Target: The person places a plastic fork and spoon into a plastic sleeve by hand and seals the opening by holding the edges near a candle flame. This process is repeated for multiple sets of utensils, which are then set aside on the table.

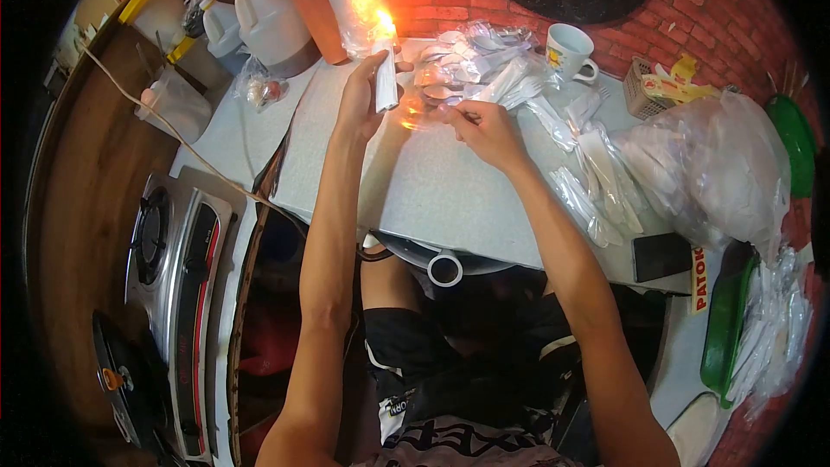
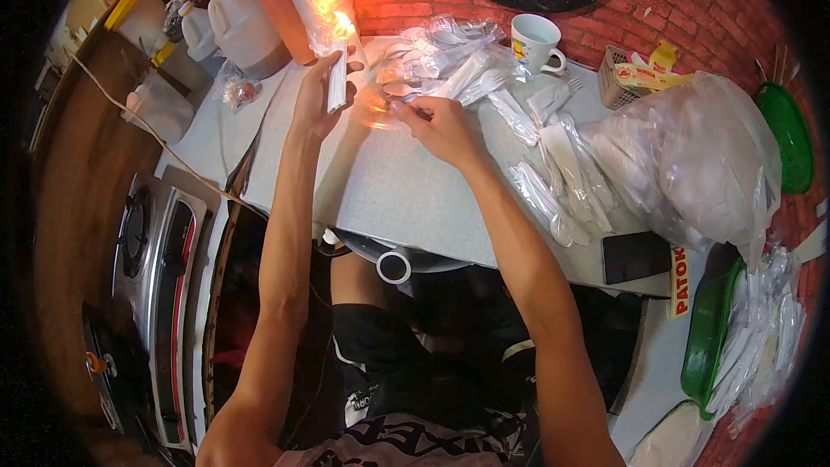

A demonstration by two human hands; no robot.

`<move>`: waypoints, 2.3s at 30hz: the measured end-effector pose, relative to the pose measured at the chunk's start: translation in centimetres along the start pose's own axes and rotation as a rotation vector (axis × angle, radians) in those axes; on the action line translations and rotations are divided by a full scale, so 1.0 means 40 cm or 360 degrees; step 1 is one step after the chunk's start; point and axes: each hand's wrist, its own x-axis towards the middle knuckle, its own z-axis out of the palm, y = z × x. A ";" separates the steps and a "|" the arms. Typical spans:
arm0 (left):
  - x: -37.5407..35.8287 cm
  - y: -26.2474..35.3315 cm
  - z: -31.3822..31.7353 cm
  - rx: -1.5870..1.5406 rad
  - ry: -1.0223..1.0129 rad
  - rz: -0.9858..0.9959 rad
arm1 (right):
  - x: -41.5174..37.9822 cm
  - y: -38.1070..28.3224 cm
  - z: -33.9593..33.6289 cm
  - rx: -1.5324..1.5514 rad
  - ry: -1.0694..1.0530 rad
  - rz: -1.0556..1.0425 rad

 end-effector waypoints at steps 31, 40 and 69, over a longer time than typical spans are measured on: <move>-0.114 -0.180 0.202 0.0204 -0.0458 0.0127 | 0.031 -0.039 -0.112 0.0991 0.0492 0.0196; -0.118 -0.204 0.173 0.0492 -0.0467 0.0152 | 0.036 -0.001 -0.145 0.0657 0.0386 0.0150; -0.123 -0.198 0.159 0.0697 -0.0543 0.0110 | 0.030 -0.010 -0.152 0.0716 0.0238 0.0351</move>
